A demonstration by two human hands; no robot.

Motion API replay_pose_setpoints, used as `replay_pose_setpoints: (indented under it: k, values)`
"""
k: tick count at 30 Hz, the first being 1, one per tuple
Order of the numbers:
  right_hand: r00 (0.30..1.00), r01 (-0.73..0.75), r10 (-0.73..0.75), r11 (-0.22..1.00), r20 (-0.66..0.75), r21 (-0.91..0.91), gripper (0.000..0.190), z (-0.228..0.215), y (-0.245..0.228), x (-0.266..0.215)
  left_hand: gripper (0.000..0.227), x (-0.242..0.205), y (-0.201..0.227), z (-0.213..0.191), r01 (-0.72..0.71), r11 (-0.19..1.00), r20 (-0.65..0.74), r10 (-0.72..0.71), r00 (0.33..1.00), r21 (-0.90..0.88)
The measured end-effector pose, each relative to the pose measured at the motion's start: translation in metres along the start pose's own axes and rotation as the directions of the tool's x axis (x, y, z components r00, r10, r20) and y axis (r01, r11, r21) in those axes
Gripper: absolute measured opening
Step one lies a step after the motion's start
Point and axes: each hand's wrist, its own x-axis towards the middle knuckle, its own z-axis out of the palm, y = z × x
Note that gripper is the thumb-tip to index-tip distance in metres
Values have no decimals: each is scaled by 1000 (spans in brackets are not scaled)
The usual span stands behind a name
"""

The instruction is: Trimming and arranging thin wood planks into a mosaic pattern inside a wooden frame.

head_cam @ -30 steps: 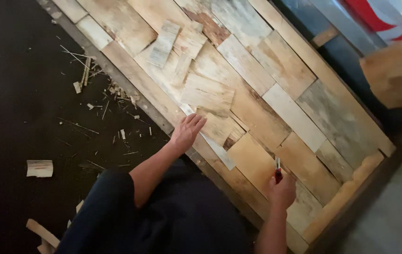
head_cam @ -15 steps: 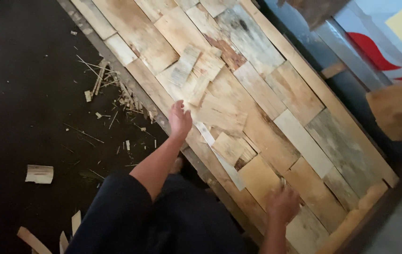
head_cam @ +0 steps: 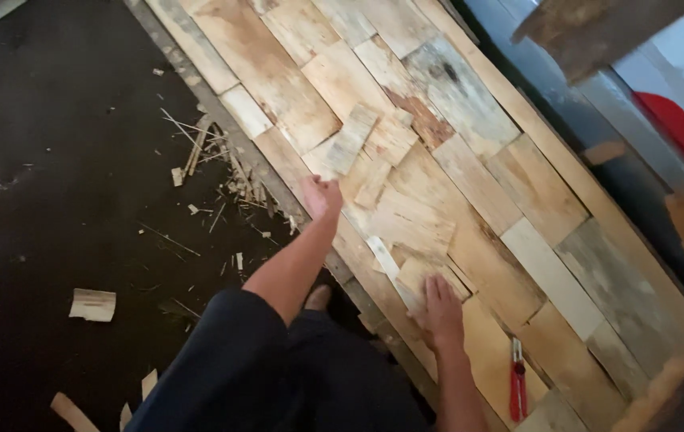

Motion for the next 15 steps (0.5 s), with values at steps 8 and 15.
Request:
replay_pose_setpoints:
  k: [8, 15]
  values:
    - [996, -18, 30, 990, -88, 141, 95, 11, 8, 2, 30, -80, 41, -118, -81, 993, 202, 64, 977, 80]
    - [992, 65, -42, 978, -120, 198, 71, 19, 28, -4, 30, -138, 38, -206, -69, 966, 188, 22, 982, 247]
